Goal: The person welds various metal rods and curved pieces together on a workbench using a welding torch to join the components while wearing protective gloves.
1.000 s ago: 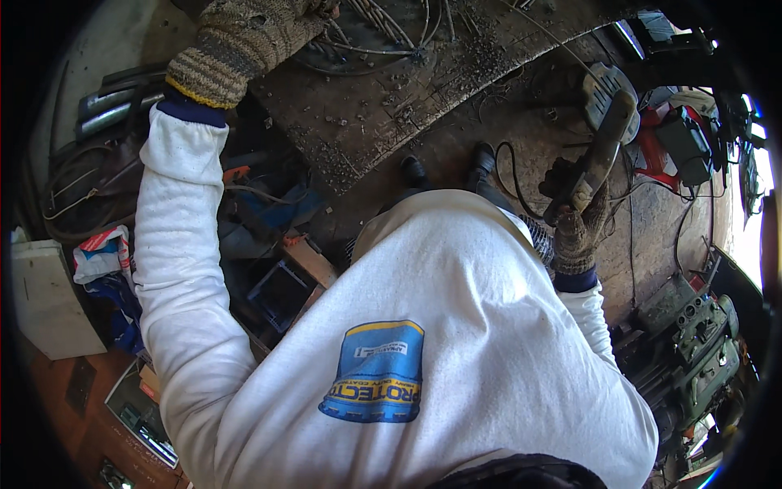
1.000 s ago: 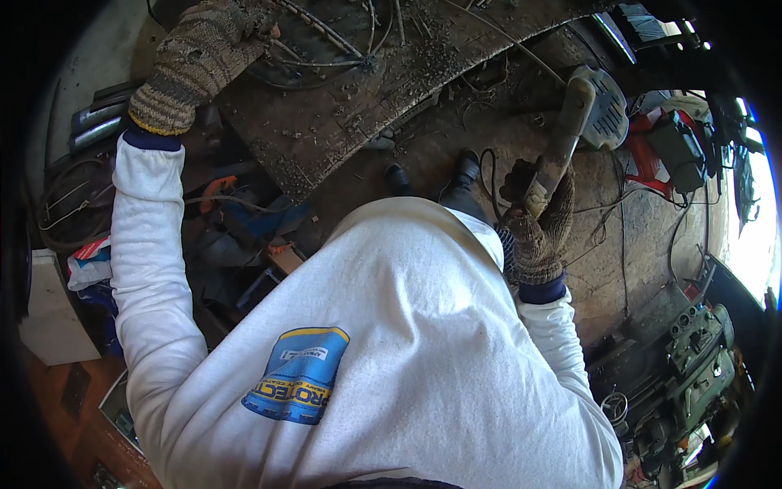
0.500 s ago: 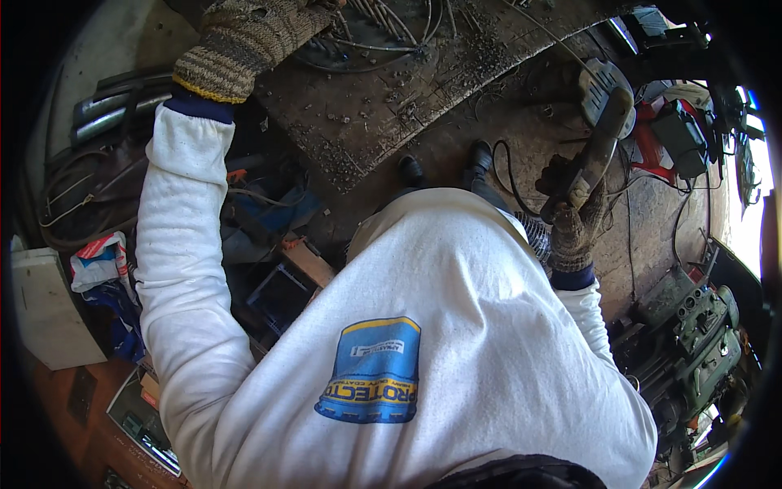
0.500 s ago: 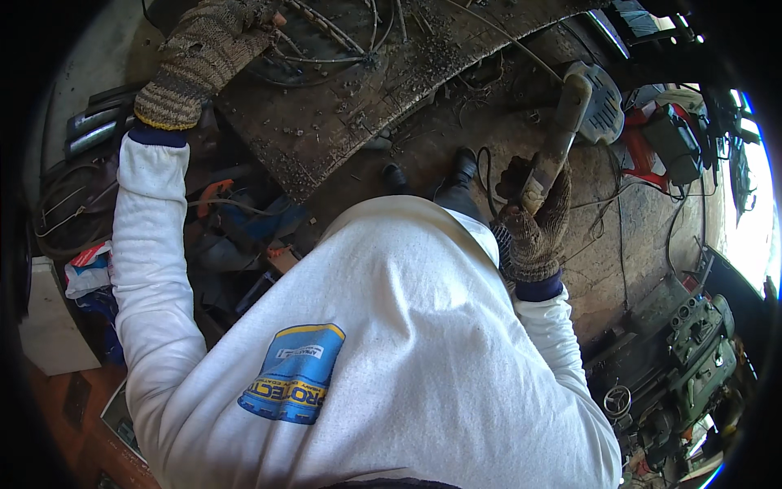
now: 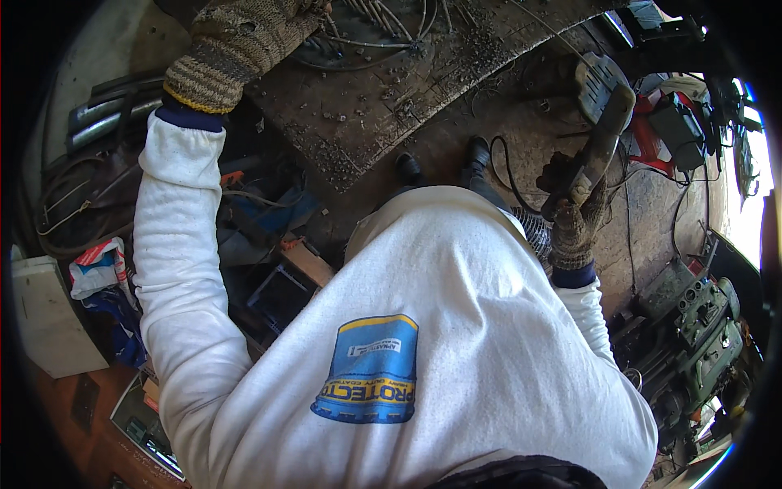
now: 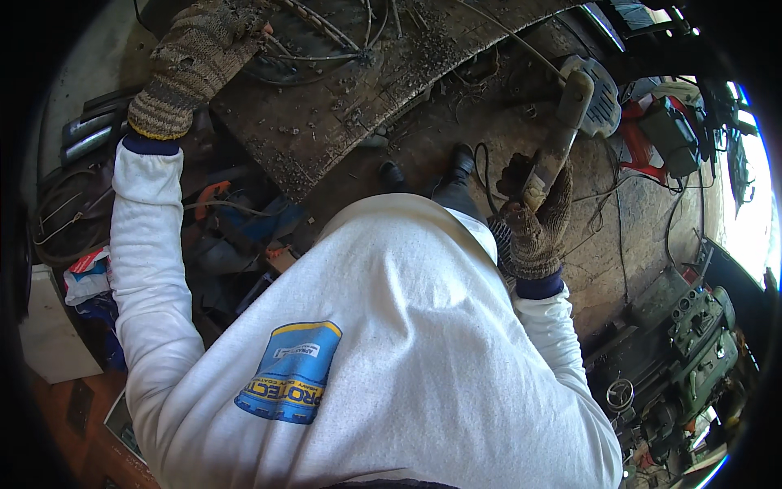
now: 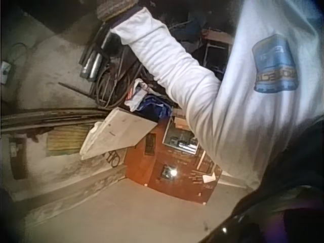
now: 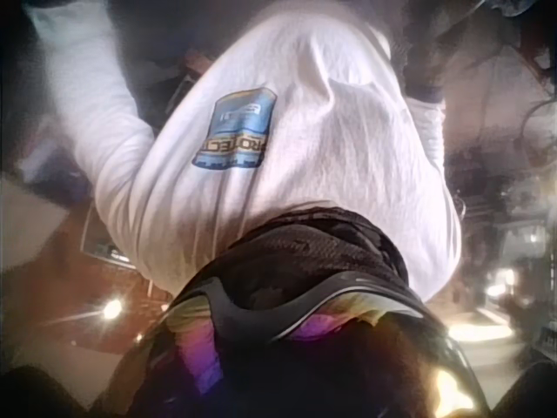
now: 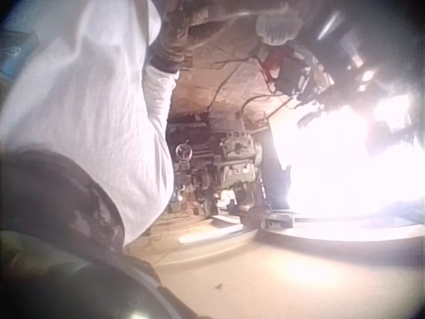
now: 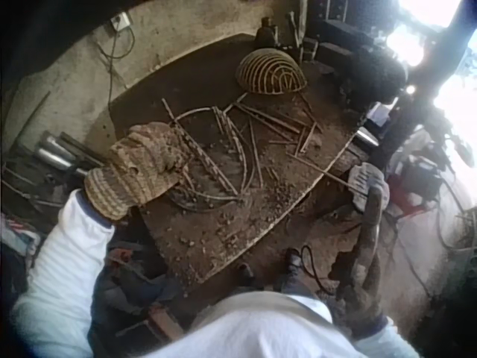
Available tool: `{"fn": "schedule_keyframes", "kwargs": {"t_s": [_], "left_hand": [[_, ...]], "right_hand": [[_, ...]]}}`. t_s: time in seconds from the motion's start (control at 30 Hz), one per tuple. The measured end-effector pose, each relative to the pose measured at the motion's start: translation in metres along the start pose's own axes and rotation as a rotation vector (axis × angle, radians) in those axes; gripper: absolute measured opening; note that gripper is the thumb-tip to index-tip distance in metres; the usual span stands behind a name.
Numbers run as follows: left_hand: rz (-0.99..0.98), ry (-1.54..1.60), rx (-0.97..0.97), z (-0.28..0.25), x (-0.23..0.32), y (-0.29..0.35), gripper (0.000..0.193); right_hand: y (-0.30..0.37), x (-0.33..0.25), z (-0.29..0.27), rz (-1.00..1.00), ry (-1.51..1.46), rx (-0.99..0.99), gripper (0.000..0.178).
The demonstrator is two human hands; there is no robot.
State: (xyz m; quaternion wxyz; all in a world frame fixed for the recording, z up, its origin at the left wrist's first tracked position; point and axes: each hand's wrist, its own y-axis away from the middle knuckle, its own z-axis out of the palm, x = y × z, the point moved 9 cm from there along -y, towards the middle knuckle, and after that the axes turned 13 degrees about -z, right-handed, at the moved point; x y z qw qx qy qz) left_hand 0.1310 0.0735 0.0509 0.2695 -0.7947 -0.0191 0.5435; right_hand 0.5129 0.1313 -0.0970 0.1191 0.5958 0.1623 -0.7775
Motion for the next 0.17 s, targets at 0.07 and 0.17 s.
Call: {"fn": "schedule_keyframes", "kwargs": {"t_s": [0.07,0.17], "left_hand": [[0.007,0.268,-0.004,-0.004,-0.003,-0.001,0.057],[0.063,-0.202,0.079,-0.002,0.006,0.008,0.057]], "right_hand": [[0.0,0.002,-0.002,0.011,0.02,-0.028,0.109],[0.001,0.004,-0.002,-0.004,-0.002,-0.044,0.104]]}}
